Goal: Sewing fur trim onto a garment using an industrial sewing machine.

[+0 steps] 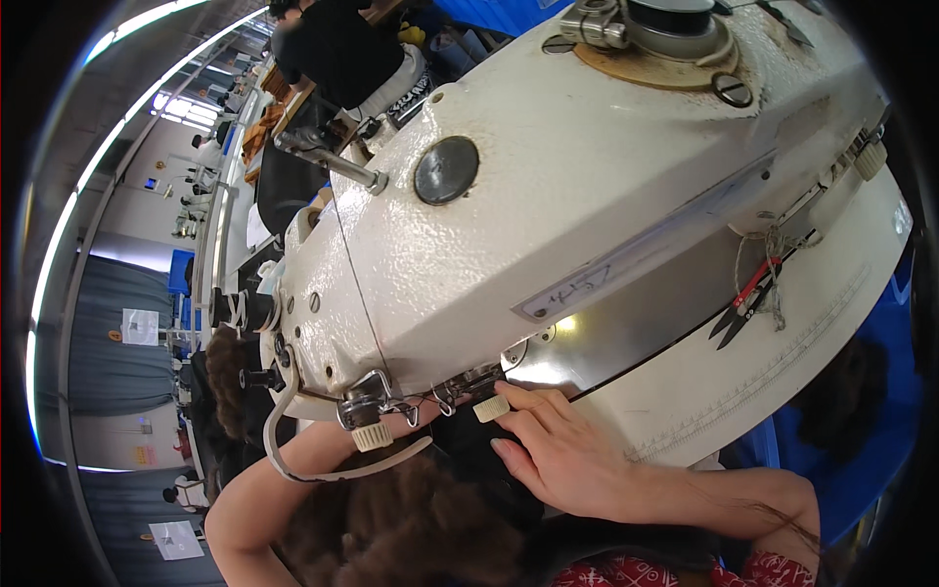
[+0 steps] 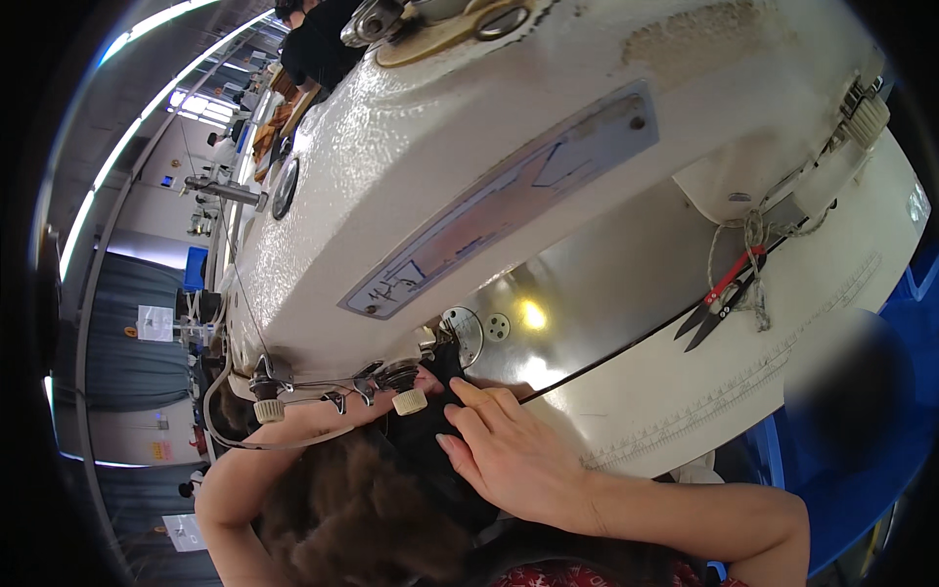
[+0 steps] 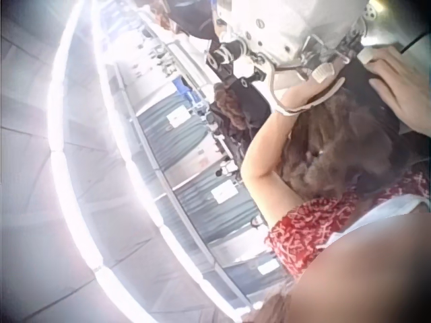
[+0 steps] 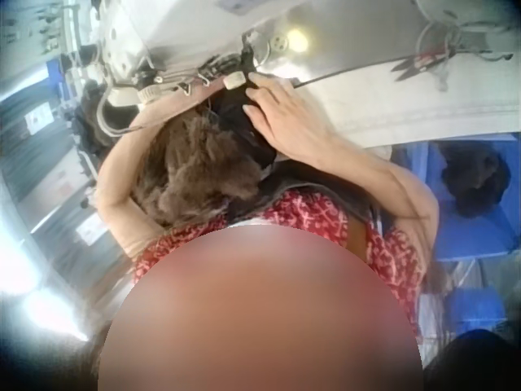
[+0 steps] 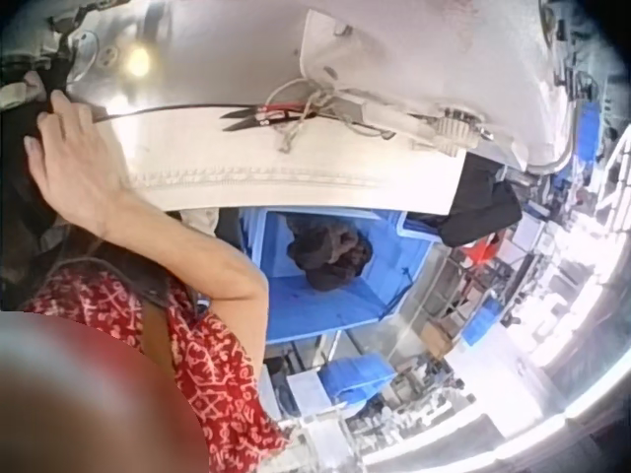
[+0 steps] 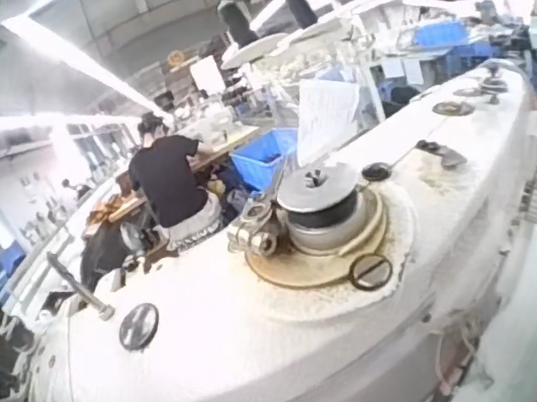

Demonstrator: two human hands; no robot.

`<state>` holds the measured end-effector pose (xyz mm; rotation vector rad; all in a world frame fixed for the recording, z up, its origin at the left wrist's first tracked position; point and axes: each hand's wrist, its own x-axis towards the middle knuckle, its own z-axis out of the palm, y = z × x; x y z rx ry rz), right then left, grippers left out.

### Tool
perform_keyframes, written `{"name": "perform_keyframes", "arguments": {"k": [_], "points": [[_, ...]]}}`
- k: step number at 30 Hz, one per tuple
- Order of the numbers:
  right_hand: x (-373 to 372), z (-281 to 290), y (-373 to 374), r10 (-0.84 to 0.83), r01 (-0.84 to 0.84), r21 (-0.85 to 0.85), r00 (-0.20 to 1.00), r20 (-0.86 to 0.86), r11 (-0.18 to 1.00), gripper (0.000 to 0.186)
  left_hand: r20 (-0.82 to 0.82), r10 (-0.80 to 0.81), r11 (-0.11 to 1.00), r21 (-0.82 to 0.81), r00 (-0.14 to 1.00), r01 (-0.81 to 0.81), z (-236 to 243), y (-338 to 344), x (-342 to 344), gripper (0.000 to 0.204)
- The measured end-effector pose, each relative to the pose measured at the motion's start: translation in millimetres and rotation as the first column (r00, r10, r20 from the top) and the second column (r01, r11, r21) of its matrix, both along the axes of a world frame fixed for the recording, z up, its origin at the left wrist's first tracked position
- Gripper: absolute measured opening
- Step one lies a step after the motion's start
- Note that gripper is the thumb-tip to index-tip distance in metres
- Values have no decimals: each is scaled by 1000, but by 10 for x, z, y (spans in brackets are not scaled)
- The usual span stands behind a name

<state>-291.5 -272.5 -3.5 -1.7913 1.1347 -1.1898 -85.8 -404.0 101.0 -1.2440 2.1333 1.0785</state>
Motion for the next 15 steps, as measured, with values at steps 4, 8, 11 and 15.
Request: {"name": "perform_keyframes", "arguments": {"k": [4,8,11,15], "points": [[42,56,54,-13,8,40,994,108,999,39,32,82,989,124,996,-85,96,-64,-128,52],[72,188,130,41,-199,391,925,379,899,52,307,111,981,118,945,-153,358,-57,-273,64],[119,189,84,84,-392,592,874,479,704,60,-144,183,979,-63,972,-194,470,122,-358,66],[662,254,91,-351,-380,712,674,650,590,56,354,293,956,-137,888,-261,585,348,-415,75]]}}
